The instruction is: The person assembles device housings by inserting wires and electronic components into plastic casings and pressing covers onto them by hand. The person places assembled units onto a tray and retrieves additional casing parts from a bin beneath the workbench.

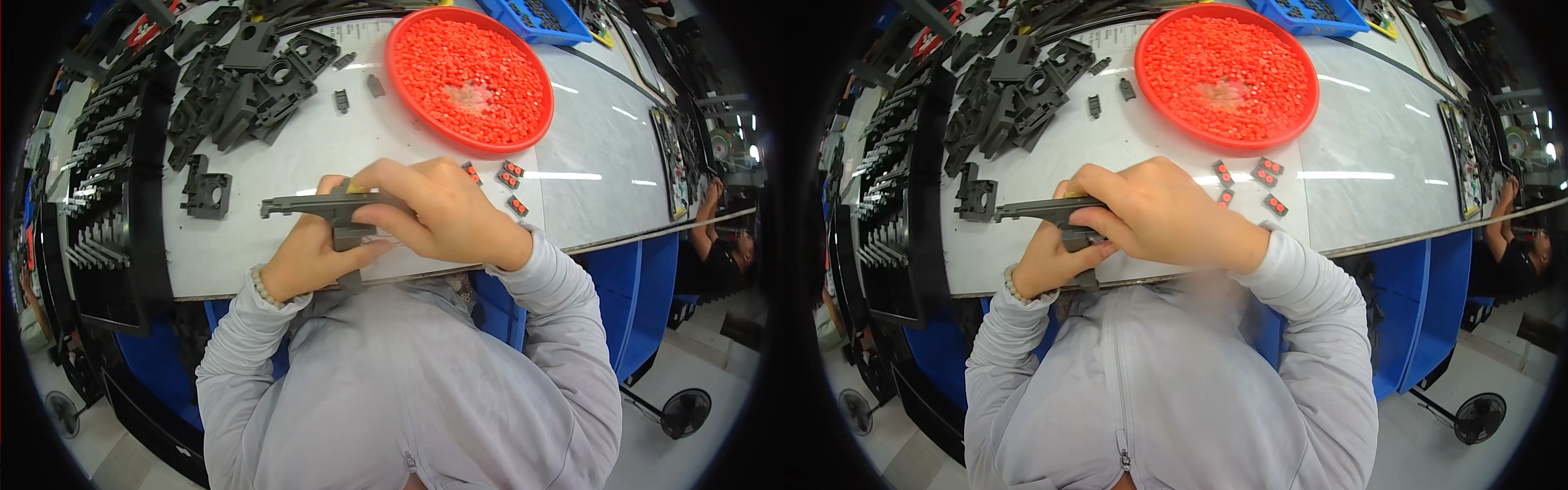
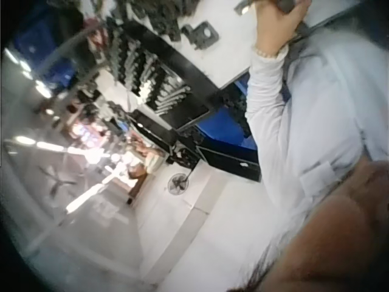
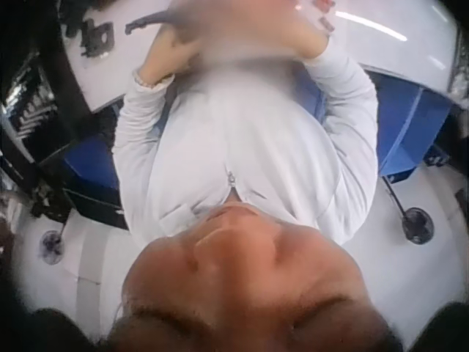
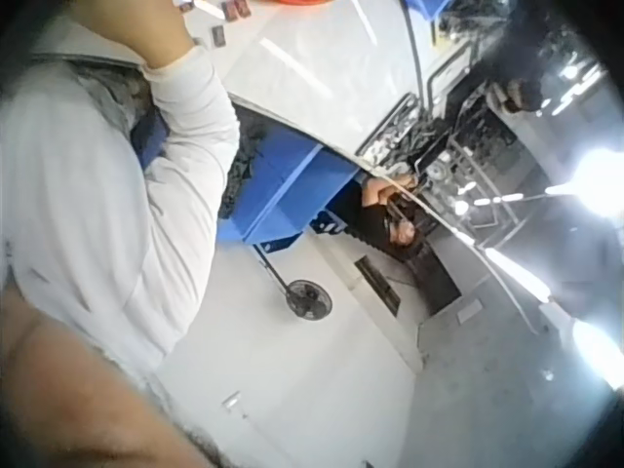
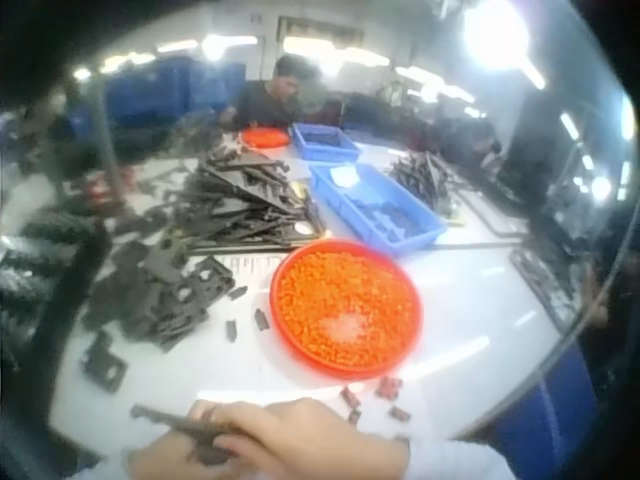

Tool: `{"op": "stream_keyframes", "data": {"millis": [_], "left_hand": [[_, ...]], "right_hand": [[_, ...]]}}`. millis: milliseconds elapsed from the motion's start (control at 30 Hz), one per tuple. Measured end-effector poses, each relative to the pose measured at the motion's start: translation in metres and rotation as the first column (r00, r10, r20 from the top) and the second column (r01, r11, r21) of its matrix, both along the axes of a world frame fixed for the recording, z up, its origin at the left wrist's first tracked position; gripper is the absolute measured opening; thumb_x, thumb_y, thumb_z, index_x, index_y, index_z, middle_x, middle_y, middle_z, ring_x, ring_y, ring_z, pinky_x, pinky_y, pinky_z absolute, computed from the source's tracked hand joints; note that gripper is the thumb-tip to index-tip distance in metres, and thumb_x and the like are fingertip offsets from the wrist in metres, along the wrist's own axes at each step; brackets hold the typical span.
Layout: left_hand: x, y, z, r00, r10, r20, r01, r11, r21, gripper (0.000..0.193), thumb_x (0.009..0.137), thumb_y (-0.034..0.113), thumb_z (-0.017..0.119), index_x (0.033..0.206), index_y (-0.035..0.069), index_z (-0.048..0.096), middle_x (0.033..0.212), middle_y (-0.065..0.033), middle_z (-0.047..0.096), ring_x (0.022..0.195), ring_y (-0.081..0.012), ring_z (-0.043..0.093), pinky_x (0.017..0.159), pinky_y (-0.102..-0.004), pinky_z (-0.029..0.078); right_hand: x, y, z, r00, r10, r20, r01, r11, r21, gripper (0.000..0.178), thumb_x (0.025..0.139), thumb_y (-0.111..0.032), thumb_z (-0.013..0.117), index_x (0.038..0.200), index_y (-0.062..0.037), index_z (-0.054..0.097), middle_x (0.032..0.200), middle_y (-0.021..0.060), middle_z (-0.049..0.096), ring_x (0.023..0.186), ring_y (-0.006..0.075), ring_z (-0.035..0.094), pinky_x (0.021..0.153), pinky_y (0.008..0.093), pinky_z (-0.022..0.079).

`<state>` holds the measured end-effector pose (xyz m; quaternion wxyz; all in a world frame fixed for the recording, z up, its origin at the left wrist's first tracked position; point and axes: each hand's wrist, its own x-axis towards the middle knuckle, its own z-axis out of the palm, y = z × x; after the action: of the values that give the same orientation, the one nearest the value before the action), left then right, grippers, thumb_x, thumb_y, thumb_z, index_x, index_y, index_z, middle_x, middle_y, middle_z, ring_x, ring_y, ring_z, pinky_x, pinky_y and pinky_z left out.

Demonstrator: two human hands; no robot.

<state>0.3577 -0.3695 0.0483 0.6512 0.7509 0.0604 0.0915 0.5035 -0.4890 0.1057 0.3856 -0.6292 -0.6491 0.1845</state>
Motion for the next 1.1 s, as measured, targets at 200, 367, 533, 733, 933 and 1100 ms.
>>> {"op": "stream_keyframes", "data": {"millis": [200,367,533,733,933,1100], "left_hand": [[-0.008,0.003,0.001,0.992,0.116,-0.057,-0.126,0.969,-0.212,0.072,0.061,0.015,0.081,0.118,0.006,0.037,0.094,-0.0039,0.046,0.087,-0.0114,0.047,0.076,-0.0265,0.041],[-0.007,0.014,-0.003,0.910,0.272,0.313,-0.238,0.961,-0.144,0.081,0.057,0.026,0.085,0.118,0.001,0.038,0.094,-0.0088,0.048,0.087,-0.0179,0.050,0.078,-0.0305,0.042],[0.000,0.023,0.002,0.841,0.207,0.500,-0.248,0.969,0.016,0.088,0.055,0.035,0.085,0.119,-0.002,0.037,0.094,-0.0135,0.050,0.088,-0.0234,0.051,0.079,-0.0372,0.044],[0.008,0.029,0.015,0.714,0.000,0.700,-0.300,0.904,0.305,0.085,0.059,0.040,0.082,0.122,0.002,0.038,0.093,-0.0174,0.054,0.090,-0.0304,0.053,0.079,-0.0424,0.044],[0.008,0.006,0.012,0.752,0.337,0.567,-0.064,0.893,-0.446,0.108,0.057,0.051,0.080,0.136,0.002,0.024,0.099,-0.0188,0.053,0.094,-0.0314,0.055,0.084,-0.0433,0.046],[0.010,0.000,-0.003,0.876,0.309,0.371,0.012,0.754,-0.657,0.122,0.044,0.055,0.083,0.136,0.002,0.024,0.107,-0.0188,0.054,0.100,-0.0304,0.056,0.089,-0.0399,0.046]], "right_hand": [[0.041,-0.022,0.012,0.898,-0.024,-0.439,-0.030,0.993,-0.114,0.022,0.083,-0.015,0.060,0.102,-0.0042,0.059,0.072,0.0114,0.064,0.059,0.0209,0.060,0.057,0.0290,0.047],[0.064,-0.076,-0.031,0.928,-0.219,0.301,0.234,0.972,-0.012,0.018,0.072,-0.004,0.063,0.089,-0.0049,0.064,0.087,0.0071,0.062,0.087,0.0236,0.057,0.075,0.0322,0.046],[0.053,-0.091,-0.050,0.855,-0.253,0.452,0.285,0.959,-0.002,0.024,0.062,-0.003,0.064,0.085,-0.0093,0.064,0.104,0.0060,0.056,0.098,0.0260,0.052,0.084,0.0369,0.043],[0.058,-0.086,-0.059,0.853,-0.161,0.496,0.197,0.980,-0.019,0.022,0.058,-0.006,0.065,0.080,-0.0090,0.062,0.105,0.0063,0.053,0.098,0.0260,0.050,0.085,0.0375,0.040],[0.044,-0.073,-0.053,0.885,-0.226,0.407,0.210,0.974,0.084,0.022,0.058,-0.004,0.066,0.078,-0.0086,0.059,0.088,0.0038,0.057,0.085,0.0225,0.052,0.076,0.0360,0.041],[0.021,-0.049,-0.034,0.965,-0.245,0.090,0.215,0.943,0.253,0.024,0.061,0.003,0.068,0.082,-0.0062,0.060,0.073,0.0044,0.058,0.067,0.0221,0.052,0.060,0.0320,0.042]]}}
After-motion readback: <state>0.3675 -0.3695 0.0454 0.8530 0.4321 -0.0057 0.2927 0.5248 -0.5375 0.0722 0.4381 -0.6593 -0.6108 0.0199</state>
